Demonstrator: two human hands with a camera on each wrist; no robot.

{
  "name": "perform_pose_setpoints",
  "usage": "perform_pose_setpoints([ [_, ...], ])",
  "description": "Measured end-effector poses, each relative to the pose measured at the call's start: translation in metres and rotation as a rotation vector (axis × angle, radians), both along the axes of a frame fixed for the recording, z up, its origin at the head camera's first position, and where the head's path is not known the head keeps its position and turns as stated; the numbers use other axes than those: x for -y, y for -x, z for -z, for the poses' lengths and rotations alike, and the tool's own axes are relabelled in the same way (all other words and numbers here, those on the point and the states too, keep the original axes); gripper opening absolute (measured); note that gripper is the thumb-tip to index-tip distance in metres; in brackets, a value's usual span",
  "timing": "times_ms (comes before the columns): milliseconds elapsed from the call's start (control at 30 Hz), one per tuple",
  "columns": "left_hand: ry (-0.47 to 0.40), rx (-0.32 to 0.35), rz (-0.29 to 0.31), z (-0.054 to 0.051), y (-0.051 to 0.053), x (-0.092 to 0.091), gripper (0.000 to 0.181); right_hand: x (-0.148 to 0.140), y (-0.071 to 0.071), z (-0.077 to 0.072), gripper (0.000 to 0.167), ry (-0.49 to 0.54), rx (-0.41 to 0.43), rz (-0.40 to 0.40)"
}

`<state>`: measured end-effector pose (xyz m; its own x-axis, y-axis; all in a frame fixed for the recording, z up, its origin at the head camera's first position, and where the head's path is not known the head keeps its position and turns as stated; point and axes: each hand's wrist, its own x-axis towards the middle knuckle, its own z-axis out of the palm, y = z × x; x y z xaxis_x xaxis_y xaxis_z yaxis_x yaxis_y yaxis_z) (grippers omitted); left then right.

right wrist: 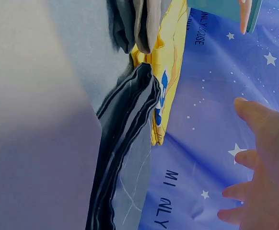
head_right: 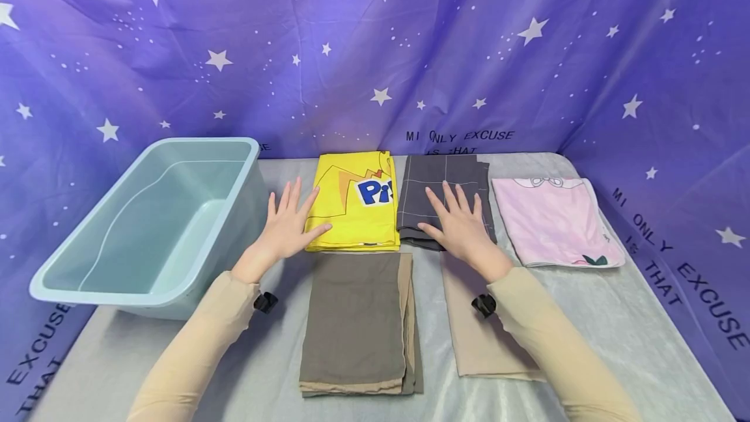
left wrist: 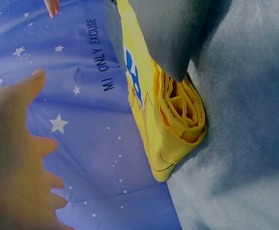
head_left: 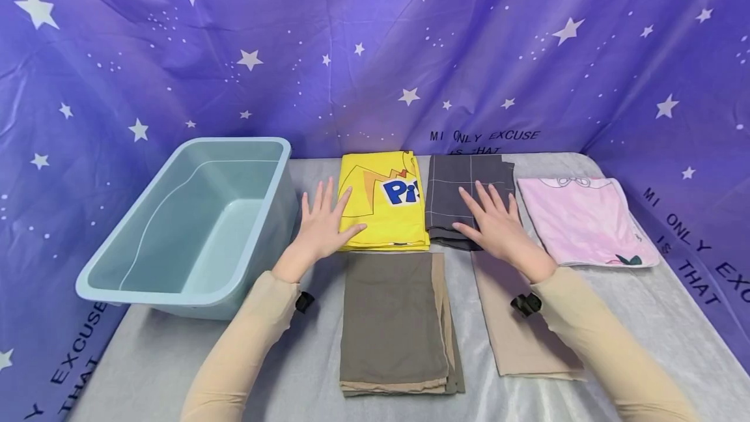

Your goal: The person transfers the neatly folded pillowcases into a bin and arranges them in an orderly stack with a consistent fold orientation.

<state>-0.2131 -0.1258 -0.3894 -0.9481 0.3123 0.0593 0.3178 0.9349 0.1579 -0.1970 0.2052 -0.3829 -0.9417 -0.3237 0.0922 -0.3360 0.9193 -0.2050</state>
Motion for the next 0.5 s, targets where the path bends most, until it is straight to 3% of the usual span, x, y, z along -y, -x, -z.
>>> perform_pose_setpoints([
  [500,-0.030,-0.033,0.005,-0.006,0.007,-0.001,0.074,0.014,0.015,-0.006,0.068,0.048,0.020,-0.048],
])
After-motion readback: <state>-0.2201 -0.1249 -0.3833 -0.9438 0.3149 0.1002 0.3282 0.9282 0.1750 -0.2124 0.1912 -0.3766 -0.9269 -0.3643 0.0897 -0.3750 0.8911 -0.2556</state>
